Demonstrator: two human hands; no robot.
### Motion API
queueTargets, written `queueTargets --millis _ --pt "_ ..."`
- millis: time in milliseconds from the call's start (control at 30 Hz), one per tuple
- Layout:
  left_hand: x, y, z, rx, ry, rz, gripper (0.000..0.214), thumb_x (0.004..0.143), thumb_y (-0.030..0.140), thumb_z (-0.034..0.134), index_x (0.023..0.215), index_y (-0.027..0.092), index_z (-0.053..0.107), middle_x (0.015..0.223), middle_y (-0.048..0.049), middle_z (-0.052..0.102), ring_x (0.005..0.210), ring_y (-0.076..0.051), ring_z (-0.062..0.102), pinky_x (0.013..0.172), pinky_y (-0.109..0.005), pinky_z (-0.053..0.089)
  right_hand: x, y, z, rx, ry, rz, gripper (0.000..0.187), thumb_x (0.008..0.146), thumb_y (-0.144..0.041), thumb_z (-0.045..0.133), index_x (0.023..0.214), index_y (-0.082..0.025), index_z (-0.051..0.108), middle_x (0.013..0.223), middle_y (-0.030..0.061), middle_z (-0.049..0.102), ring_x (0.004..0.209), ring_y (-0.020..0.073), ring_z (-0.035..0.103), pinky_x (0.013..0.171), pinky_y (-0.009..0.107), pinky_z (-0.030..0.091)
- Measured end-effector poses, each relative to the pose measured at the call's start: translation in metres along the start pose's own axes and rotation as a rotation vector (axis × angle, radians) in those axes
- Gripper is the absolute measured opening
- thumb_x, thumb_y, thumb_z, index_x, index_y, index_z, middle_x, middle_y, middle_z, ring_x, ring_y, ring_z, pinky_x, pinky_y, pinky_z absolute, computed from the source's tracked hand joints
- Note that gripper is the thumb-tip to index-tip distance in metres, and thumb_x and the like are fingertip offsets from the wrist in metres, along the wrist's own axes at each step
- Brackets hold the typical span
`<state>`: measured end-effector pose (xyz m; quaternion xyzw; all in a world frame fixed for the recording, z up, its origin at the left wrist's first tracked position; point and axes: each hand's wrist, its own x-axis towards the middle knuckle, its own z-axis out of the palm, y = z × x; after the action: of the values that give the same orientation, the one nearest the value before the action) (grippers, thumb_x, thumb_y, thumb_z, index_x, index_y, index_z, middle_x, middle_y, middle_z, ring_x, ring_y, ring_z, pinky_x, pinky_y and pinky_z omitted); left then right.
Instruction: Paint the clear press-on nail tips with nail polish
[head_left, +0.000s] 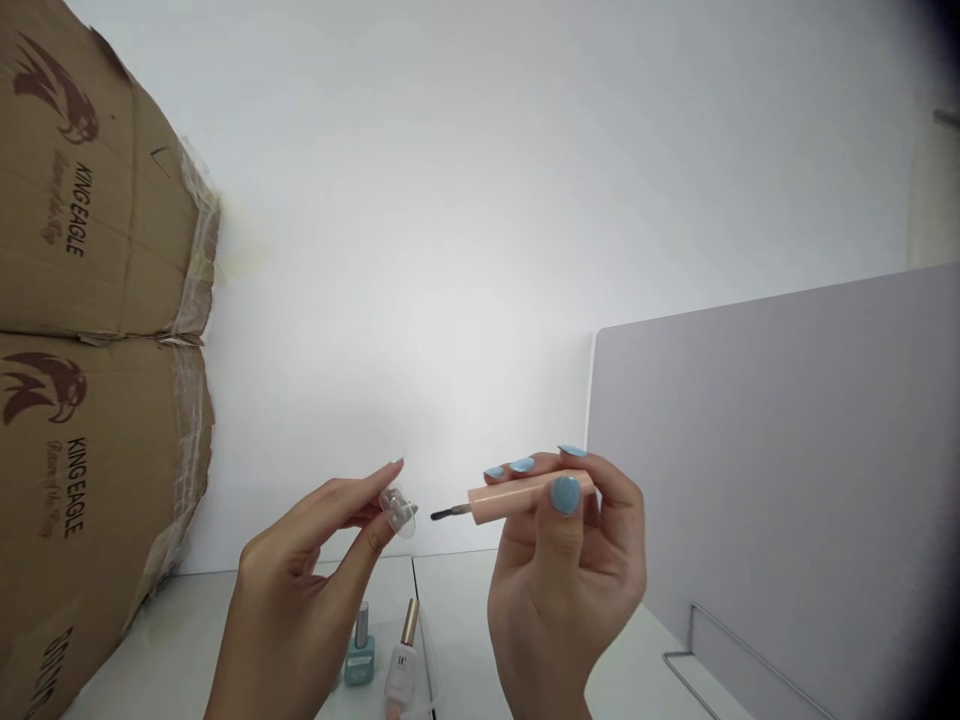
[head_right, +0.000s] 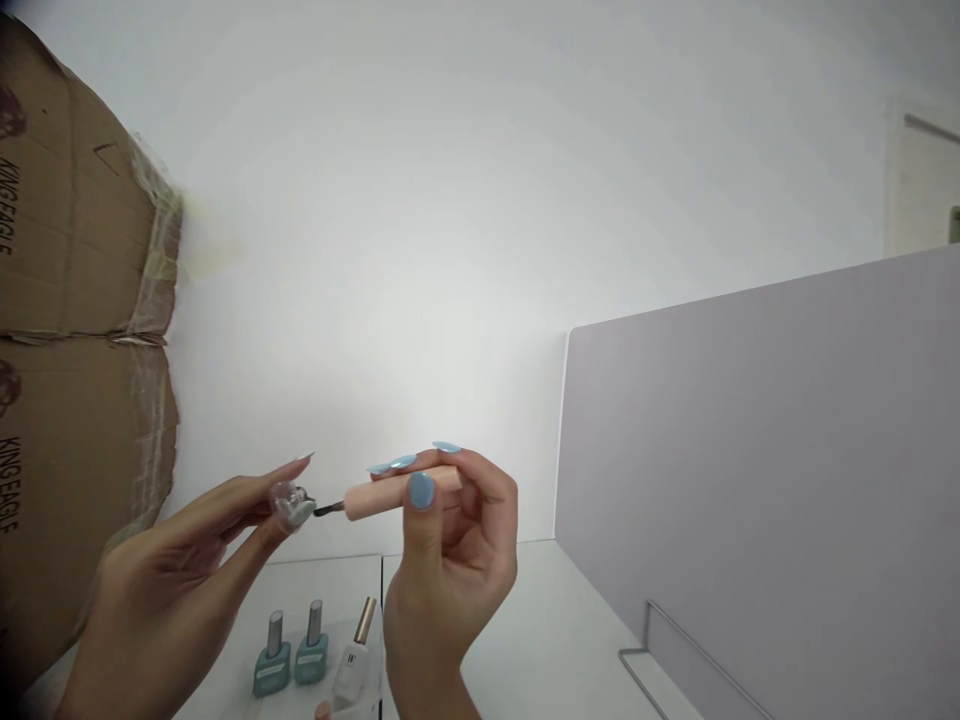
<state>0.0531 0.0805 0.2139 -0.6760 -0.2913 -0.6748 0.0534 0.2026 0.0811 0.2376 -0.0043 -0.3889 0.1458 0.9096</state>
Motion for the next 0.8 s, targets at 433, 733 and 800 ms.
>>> queueTargets --millis 433,733,800 --pt "0.0012 0.0033 0.0029 0.058 0.003 -0.005 0.005 0.093 0.033 0.074 0.093 0.031 0.079 0.085 0.0031 0.083 0.074 -0.015 0.080 0.065 -0.015 0.064 -0.0018 0.0001 -0.0011 0.064 -0.158 -0.050 0.009 0.092 -0.026 0.081 0.098 -0.025 0.075 0.076 -0.0062 0.079 0.071 0.0075 0.075 0.069 0.020 0.069" --pt "0.0014 0.0083 0.0050 0.072 -0.014 0.064 0.009 0.095 0.028 0.072 0.097 0.035 0.077 0.088 0.0056 0.082 0.075 -0.014 0.077 0.044 -0.011 0.051 -0.0007 0.0019 -0.0011 0.013 -0.127 -0.084 0.010 0.090 -0.024 0.083 0.097 -0.025 0.075 0.076 -0.0072 0.078 0.069 0.0073 0.077 0.071 0.021 0.069" --pt "0.0005 0.0085 0.0045 0.074 -0.016 0.094 0.012 0.096 0.025 0.070 0.097 0.035 0.077 0.089 0.0055 0.081 0.074 -0.013 0.076 0.043 -0.012 0.050 0.0001 0.0026 -0.0016 -0.014 -0.090 -0.061 0.011 0.090 -0.024 0.083 0.096 -0.025 0.074 0.076 -0.0071 0.078 0.069 0.0089 0.078 0.070 0.024 0.070"
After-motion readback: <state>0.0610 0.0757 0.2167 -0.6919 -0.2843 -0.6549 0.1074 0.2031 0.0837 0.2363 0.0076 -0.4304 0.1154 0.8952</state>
